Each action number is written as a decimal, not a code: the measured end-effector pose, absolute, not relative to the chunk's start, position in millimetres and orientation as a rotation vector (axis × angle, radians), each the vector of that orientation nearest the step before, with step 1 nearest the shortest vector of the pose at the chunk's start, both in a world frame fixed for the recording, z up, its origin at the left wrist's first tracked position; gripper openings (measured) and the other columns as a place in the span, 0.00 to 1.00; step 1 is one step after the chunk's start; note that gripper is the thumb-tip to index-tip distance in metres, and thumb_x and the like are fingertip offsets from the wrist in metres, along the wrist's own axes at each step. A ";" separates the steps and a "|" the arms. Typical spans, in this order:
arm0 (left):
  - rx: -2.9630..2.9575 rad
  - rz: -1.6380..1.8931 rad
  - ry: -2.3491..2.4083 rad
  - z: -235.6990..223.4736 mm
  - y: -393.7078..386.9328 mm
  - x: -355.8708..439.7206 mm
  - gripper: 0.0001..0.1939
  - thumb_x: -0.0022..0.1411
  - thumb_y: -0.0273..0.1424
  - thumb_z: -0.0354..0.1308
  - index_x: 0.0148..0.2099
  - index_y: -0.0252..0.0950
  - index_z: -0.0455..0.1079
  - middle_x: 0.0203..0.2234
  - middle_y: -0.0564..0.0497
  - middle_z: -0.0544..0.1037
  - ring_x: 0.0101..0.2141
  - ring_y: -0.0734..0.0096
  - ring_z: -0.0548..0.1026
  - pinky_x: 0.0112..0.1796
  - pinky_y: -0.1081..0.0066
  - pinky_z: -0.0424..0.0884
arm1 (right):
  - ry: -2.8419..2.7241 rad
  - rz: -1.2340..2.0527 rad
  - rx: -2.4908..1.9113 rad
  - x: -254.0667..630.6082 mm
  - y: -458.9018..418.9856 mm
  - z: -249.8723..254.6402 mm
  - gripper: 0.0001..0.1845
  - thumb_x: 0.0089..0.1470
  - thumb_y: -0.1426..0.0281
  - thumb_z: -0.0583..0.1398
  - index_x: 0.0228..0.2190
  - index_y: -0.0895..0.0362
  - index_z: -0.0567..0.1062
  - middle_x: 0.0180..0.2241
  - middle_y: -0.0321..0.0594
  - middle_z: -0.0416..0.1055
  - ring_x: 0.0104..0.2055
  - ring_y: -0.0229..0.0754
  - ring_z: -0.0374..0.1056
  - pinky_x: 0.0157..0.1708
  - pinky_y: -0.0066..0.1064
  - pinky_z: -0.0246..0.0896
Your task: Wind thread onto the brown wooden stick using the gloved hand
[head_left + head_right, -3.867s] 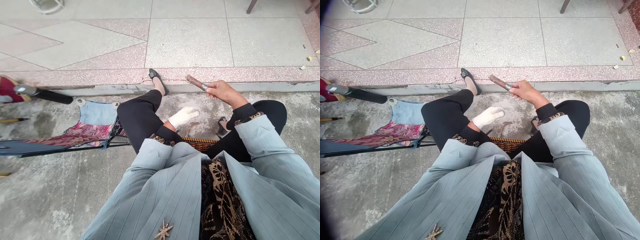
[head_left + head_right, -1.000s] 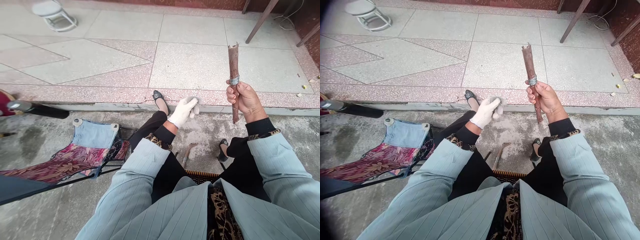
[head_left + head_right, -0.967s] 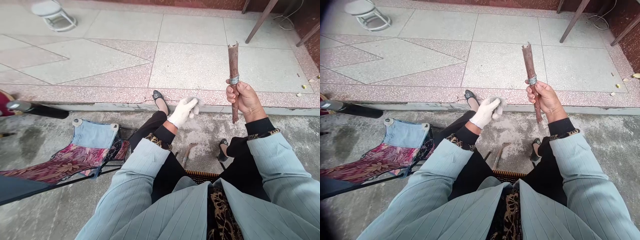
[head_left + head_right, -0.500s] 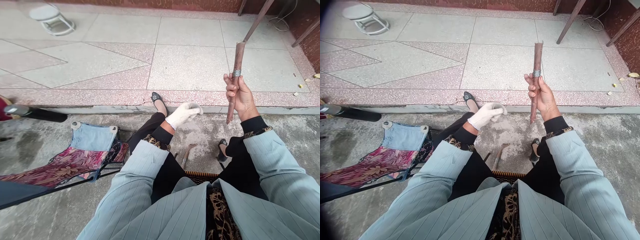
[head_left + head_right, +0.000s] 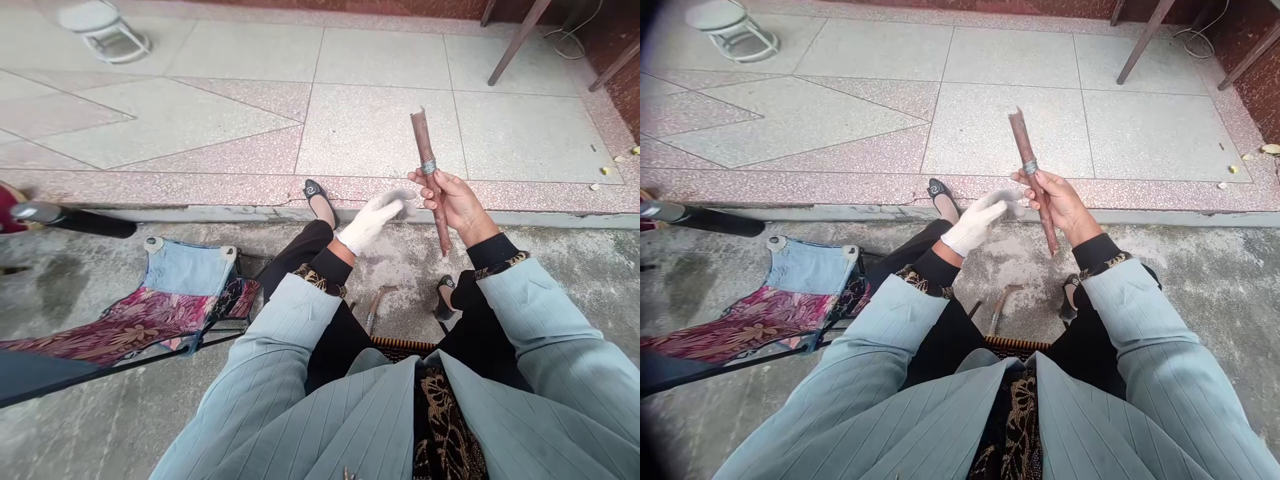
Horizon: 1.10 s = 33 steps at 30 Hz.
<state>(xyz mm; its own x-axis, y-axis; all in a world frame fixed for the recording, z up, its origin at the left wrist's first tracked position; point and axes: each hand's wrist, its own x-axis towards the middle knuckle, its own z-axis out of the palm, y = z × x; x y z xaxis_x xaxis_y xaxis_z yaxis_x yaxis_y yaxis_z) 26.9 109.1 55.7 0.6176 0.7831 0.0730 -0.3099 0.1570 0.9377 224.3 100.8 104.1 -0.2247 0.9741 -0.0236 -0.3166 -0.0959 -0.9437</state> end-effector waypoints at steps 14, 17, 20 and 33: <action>1.455 0.389 0.580 54.9 109.4 18.0 0.10 0.53 0.34 0.63 0.31 0.30 0.74 0.26 0.50 0.76 0.28 0.76 0.70 0.33 0.74 0.66 | -2.438 2.081 -1.440 266.4 100.4 111.2 0.08 0.46 0.65 0.69 0.25 0.58 0.81 0.21 0.38 0.73 0.21 0.35 0.63 0.22 0.28 0.53; 1.259 0.442 0.506 50.4 104.1 22.7 0.14 0.52 0.38 0.66 0.33 0.30 0.74 0.27 0.48 0.77 0.28 0.73 0.73 0.34 0.71 0.69 | -2.082 2.199 -1.076 267.1 89.7 122.0 0.17 0.49 0.58 0.68 0.35 0.59 0.81 0.24 0.35 0.72 0.24 0.34 0.63 0.24 0.26 0.55; 1.071 0.559 0.462 48.4 98.3 28.5 0.19 0.55 0.43 0.65 0.37 0.30 0.74 0.29 0.45 0.78 0.30 0.69 0.76 0.34 0.68 0.73 | -1.533 1.854 -1.068 250.3 84.7 118.7 0.19 0.51 0.56 0.67 0.35 0.59 0.76 0.20 0.30 0.63 0.21 0.31 0.56 0.21 0.25 0.50; 1.204 0.590 0.711 45.7 101.8 30.6 0.17 0.58 0.38 0.64 0.45 0.30 0.72 0.40 0.44 0.79 0.32 0.74 0.76 0.33 0.73 0.75 | -1.214 1.444 -1.324 212.4 92.1 97.4 0.14 0.45 0.66 0.69 0.27 0.57 0.69 0.15 0.28 0.59 0.16 0.29 0.52 0.15 0.24 0.44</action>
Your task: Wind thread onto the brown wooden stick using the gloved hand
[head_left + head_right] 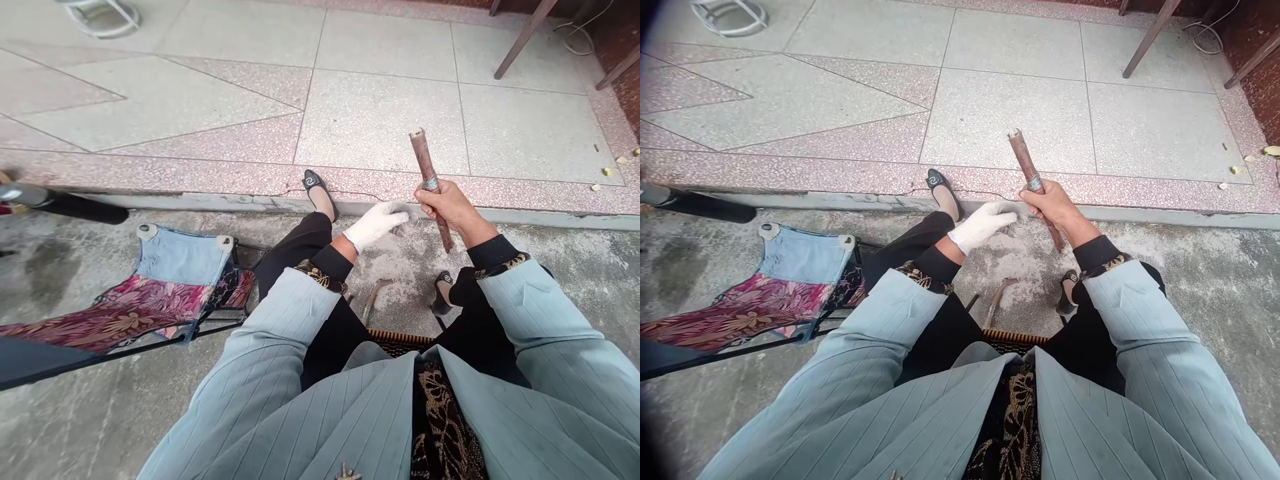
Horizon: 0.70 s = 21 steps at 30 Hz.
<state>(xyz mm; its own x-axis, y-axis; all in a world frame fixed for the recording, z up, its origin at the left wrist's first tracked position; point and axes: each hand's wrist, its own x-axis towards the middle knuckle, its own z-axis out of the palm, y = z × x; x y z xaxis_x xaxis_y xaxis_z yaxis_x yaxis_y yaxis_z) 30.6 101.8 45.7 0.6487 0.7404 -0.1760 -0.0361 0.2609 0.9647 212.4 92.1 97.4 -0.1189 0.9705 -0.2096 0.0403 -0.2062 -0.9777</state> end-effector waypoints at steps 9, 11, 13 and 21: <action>1.312 0.633 0.733 50.9 102.3 29.7 0.15 0.57 0.39 0.63 0.38 0.30 0.72 0.28 0.49 0.75 0.28 0.76 0.73 0.31 0.75 0.71 | -1.282 1.353 -1.433 212.2 94.8 94.5 0.08 0.47 0.72 0.66 0.26 0.58 0.71 0.15 0.31 0.64 0.16 0.30 0.55 0.16 0.23 0.48; 1.333 0.643 0.760 47.8 104.0 29.6 0.14 0.55 0.37 0.62 0.38 0.30 0.72 0.27 0.50 0.75 0.27 0.76 0.72 0.31 0.74 0.71 | -1.291 1.369 -1.434 211.9 94.5 95.5 0.07 0.47 0.72 0.65 0.25 0.58 0.71 0.16 0.32 0.65 0.16 0.30 0.56 0.15 0.23 0.49; 1.363 0.694 0.804 44.6 105.9 29.3 0.14 0.56 0.37 0.61 0.38 0.30 0.73 0.27 0.51 0.76 0.27 0.76 0.72 0.32 0.73 0.71 | -1.302 1.400 -1.445 211.8 94.5 95.7 0.07 0.47 0.73 0.65 0.25 0.59 0.71 0.18 0.34 0.68 0.17 0.30 0.59 0.15 0.23 0.50; 1.589 0.854 1.142 47.7 104.9 29.4 0.12 0.54 0.34 0.60 0.39 0.32 0.75 0.34 0.49 0.79 0.36 0.68 0.74 0.40 0.69 0.70 | -1.271 1.601 -1.423 217.0 94.7 86.9 0.10 0.45 0.73 0.68 0.28 0.58 0.71 0.20 0.35 0.70 0.19 0.32 0.61 0.15 0.24 0.52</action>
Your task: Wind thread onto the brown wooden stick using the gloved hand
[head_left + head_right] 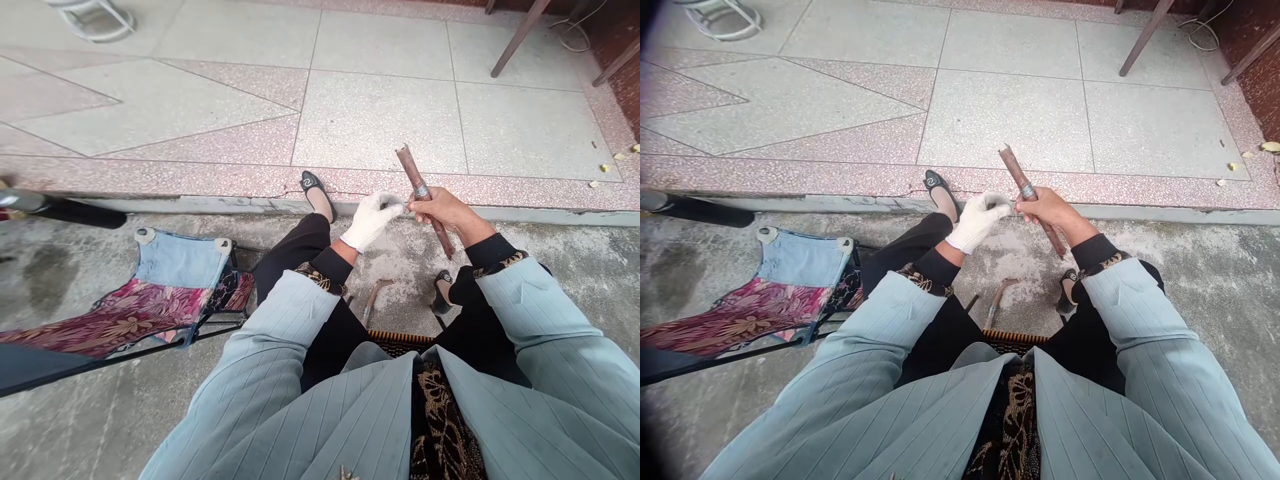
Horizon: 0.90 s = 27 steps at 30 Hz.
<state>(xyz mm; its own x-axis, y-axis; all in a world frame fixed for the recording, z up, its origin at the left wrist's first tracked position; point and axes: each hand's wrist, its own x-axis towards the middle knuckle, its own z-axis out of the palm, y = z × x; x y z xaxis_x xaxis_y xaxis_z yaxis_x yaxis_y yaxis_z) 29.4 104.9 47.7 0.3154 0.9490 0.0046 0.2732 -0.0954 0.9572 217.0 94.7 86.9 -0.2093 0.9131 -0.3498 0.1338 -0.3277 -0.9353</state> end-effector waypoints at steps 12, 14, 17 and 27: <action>1.394 0.961 1.062 50.5 96.3 34.9 0.08 0.63 0.35 0.54 0.42 0.37 0.69 0.22 0.56 0.69 0.21 0.78 0.66 0.25 0.75 0.65 | -1.293 1.660 -1.347 213.4 91.7 89.6 0.18 0.40 0.72 0.69 0.35 0.56 0.71 0.22 0.30 0.68 0.19 0.31 0.59 0.16 0.25 0.50; 1.371 0.951 1.025 50.7 95.6 35.6 0.09 0.63 0.36 0.55 0.42 0.37 0.68 0.23 0.56 0.70 0.19 0.79 0.65 0.23 0.75 0.63 | -1.277 1.658 -1.349 212.6 91.3 89.0 0.17 0.42 0.70 0.69 0.34 0.56 0.70 0.23 0.32 0.70 0.19 0.31 0.59 0.16 0.25 0.50; 1.346 0.908 0.962 50.1 95.3 36.6 0.12 0.63 0.39 0.56 0.42 0.37 0.67 0.23 0.56 0.70 0.16 0.82 0.62 0.20 0.76 0.59 | -1.281 1.632 -1.315 211.9 90.4 88.1 0.14 0.43 0.68 0.68 0.31 0.56 0.69 0.22 0.32 0.69 0.18 0.31 0.57 0.17 0.25 0.49; 1.119 0.774 0.723 57.7 97.3 33.2 0.22 0.58 0.44 0.61 0.47 0.32 0.68 0.18 0.58 0.67 0.15 0.84 0.56 0.18 0.77 0.48 | -1.285 1.389 -1.415 218.8 94.9 88.6 0.09 0.42 0.72 0.64 0.28 0.57 0.69 0.17 0.30 0.64 0.16 0.30 0.54 0.16 0.25 0.46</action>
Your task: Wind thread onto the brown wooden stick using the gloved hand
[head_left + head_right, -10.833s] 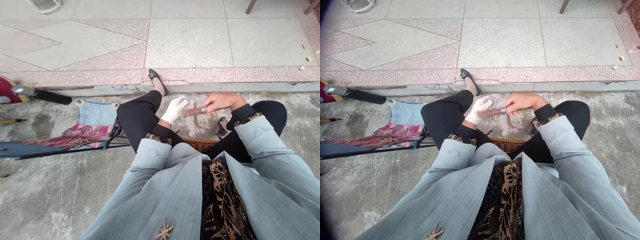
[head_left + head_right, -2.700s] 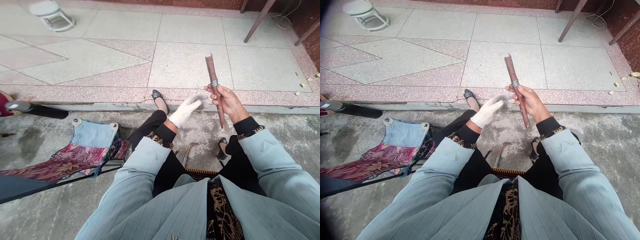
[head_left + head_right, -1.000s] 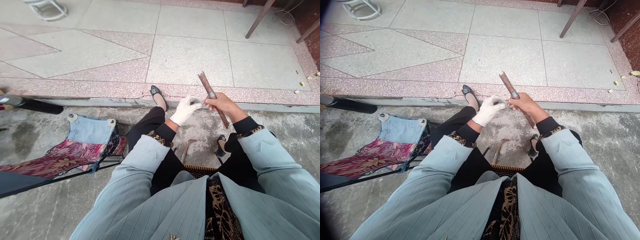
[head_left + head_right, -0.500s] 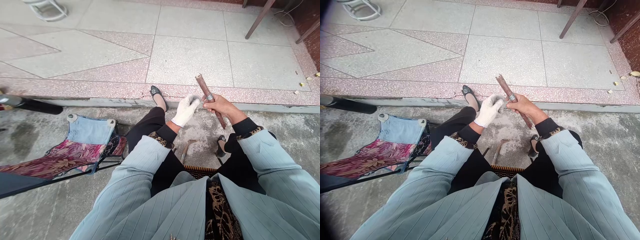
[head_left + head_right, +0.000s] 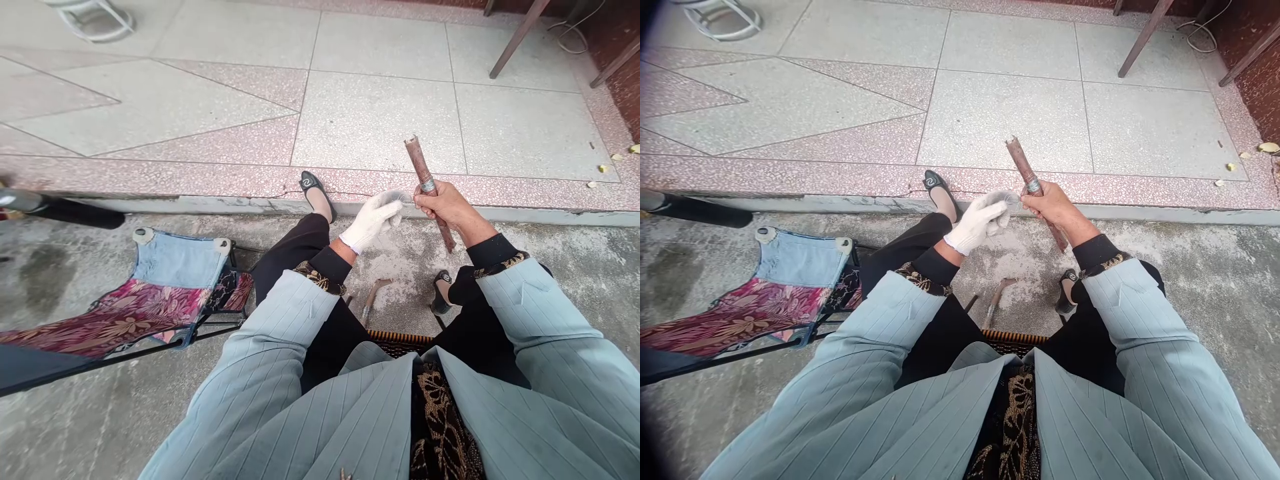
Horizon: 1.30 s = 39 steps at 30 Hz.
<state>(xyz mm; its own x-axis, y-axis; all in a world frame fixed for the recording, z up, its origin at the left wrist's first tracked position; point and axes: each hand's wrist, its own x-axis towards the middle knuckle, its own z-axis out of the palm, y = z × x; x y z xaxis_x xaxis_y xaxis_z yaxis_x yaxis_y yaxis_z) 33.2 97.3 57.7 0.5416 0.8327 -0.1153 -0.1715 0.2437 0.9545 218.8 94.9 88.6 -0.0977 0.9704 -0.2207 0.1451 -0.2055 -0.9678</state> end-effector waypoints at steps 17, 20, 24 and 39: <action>1.354 0.665 0.732 58.1 101.5 24.1 0.16 0.58 0.31 0.56 0.49 0.33 0.71 0.18 0.59 0.66 0.17 0.81 0.61 0.22 0.77 0.58 | -1.084 1.184 -1.412 217.0 96.7 83.7 0.06 0.43 0.76 0.62 0.25 0.56 0.68 0.16 0.28 0.63 0.15 0.29 0.53 0.14 0.24 0.48; 1.296 0.694 0.713 55.3 99.4 25.4 0.19 0.54 0.34 0.61 0.48 0.33 0.70 0.33 0.51 0.76 0.27 0.77 0.72 0.29 0.75 0.66 | -1.083 1.143 -1.441 212.1 95.7 76.0 0.06 0.44 0.75 0.62 0.26 0.56 0.69 0.17 0.29 0.65 0.15 0.29 0.54 0.14 0.23 0.49; 1.468 0.899 0.889 44.5 102.6 29.3 0.13 0.58 0.38 0.59 0.40 0.33 0.72 0.35 0.48 0.77 0.37 0.69 0.74 0.39 0.69 0.70 | -1.145 1.094 -1.529 206.6 96.1 67.0 0.06 0.46 0.74 0.62 0.26 0.56 0.69 0.18 0.31 0.69 0.15 0.30 0.56 0.14 0.23 0.49; 1.489 1.139 0.571 41.0 106.2 19.9 0.05 0.55 0.31 0.59 0.30 0.35 0.72 0.37 0.48 0.72 0.37 0.67 0.72 0.41 0.64 0.70 | -0.602 1.411 -1.365 213.3 94.6 82.7 0.07 0.51 0.79 0.62 0.26 0.59 0.69 0.21 0.32 0.66 0.22 0.30 0.63 0.14 0.19 0.51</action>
